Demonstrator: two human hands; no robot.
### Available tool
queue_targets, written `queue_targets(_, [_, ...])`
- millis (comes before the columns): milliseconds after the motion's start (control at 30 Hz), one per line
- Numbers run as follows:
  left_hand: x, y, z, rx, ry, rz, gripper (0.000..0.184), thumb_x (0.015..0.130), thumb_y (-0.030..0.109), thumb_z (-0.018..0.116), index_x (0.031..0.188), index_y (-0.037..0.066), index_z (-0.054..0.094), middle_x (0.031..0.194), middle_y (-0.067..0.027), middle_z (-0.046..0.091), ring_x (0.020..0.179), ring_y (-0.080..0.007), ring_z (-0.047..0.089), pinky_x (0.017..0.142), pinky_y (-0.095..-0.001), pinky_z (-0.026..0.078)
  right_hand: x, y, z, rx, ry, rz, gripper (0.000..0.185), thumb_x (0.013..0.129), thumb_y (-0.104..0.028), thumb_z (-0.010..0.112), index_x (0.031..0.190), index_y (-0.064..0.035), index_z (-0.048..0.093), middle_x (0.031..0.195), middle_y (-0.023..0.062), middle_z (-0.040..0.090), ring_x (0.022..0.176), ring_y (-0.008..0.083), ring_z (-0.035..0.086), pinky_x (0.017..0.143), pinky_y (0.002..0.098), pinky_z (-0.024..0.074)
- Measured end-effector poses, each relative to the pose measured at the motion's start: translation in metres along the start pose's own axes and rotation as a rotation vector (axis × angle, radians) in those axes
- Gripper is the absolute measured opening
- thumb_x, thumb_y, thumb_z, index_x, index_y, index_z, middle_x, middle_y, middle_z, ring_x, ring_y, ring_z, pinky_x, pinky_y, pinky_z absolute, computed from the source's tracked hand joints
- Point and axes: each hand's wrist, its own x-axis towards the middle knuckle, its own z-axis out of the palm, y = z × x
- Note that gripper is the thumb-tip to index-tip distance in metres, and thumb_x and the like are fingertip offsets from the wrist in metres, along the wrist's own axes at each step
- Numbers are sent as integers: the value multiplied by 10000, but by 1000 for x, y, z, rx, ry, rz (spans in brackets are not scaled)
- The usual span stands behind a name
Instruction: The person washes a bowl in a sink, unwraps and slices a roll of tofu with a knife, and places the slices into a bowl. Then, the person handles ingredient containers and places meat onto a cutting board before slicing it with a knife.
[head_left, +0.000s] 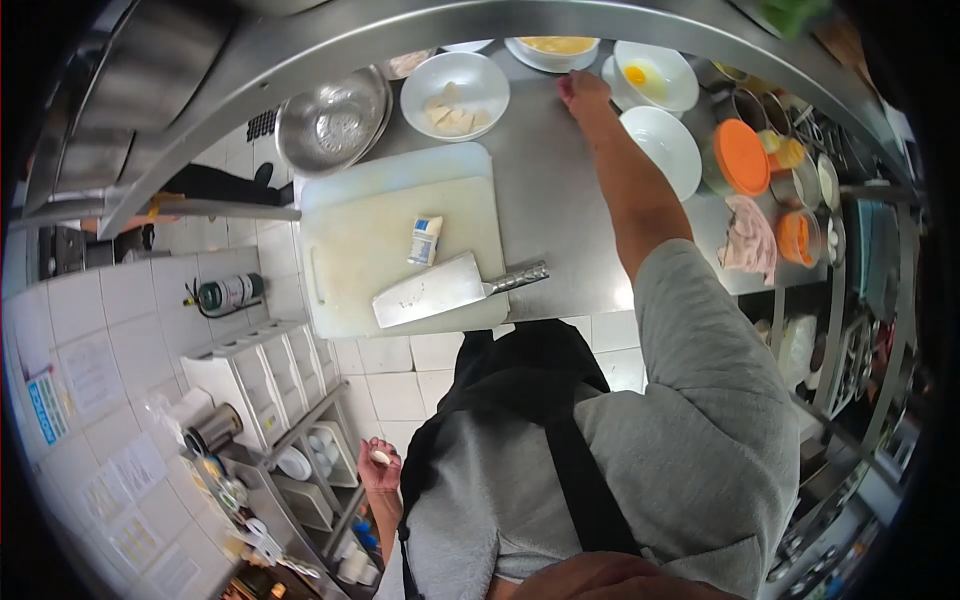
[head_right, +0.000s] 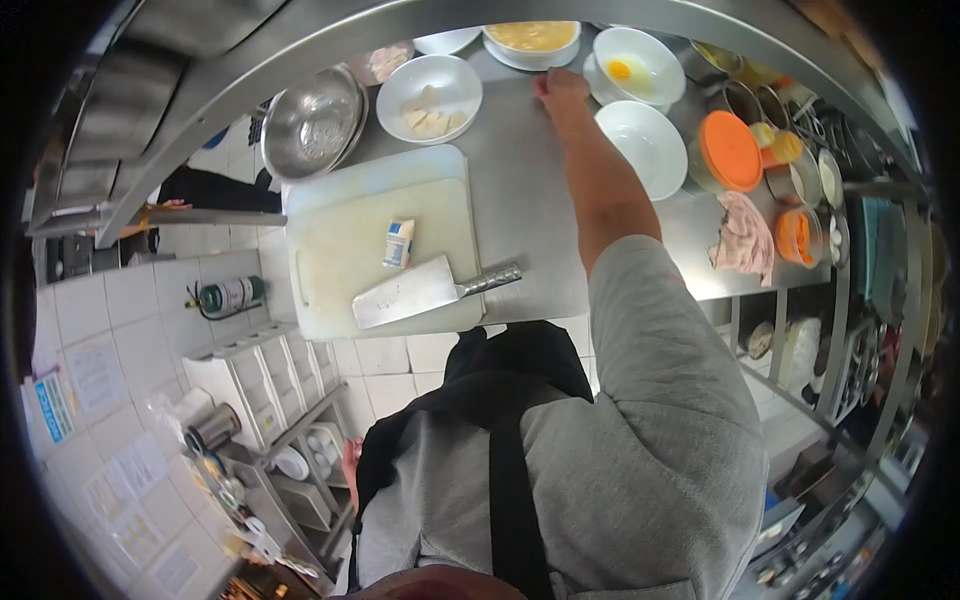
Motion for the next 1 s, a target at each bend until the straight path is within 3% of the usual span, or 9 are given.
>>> queue_targets(33, [-5,-11,21,18,-28,-2,310,1043,401,639,980,98,652,843,-43,668,855,-256,701,681,-360,595,-54,-47,16,342,167,222,145,1007,-41,659,1129,26,614,967,154,694,794,257,713,626,334,594])
queue_targets(133, [-7,-37,113,178,-44,-8,265,1039,344,651,1007,81,658,849,-54,675,829,-244,702,662,-344,579,-59,-54,19,270,189,194,160,989,-13,675,1131,25,611,968,161,694,792,258,711,625,334,588])
queue_targets(267, [11,-67,260,646,-455,-74,236,1023,236,658,1135,33,704,898,-43,667,820,-188,694,693,-317,538,-70,-59,25,143,136,175,177,1023,-106,629,1116,41,596,925,162,703,841,257,706,642,323,598])
queue_targets(400, [24,-120,367,801,-636,-330,294,1025,301,682,1226,91,721,924,-15,669,824,-146,694,688,-249,506,-81,-66,35,150,209,161,175,1000,-44,634,1140,54,595,939,175,700,843,249,706,637,318,598])
queue_targets(533, [46,-175,399,701,-625,-469,358,1029,310,679,1314,93,677,926,-8,658,832,-152,675,679,-278,512,-68,-67,37,231,270,186,246,957,37,647,1196,36,594,1024,188,679,817,293,713,655,363,592])
queue_targets(600, [51,-188,405,625,-547,-578,357,1036,318,674,1340,131,666,922,6,641,840,-136,665,639,-242,504,-64,-65,35,234,253,187,246,957,33,643,1198,37,595,1027,186,678,820,292,715,663,366,597])
queue_targets(733, [67,-198,410,449,-573,-610,328,1033,349,679,1297,154,686,927,14,629,842,-132,655,627,-221,509,-71,-68,33,154,181,172,239,960,25,637,1196,38,602,1039,184,677,823,294,720,677,376,609])
queue_targets(933, [75,-203,414,245,-418,-583,296,1033,362,681,1234,146,660,887,4,636,779,-160,639,577,-251,486,-70,-71,34,92,190,170,230,955,22,642,1182,28,607,1020,180,669,789,284,710,641,385,596])
queue_targets(1000, [81,-208,410,173,-390,-569,283,1018,407,698,1098,143,633,864,-8,640,782,-181,642,568,-260,482,134,42,-22,-660,-60,-297,205,940,35,627,1144,16,620,1006,159,662,790,265,689,612,362,576])
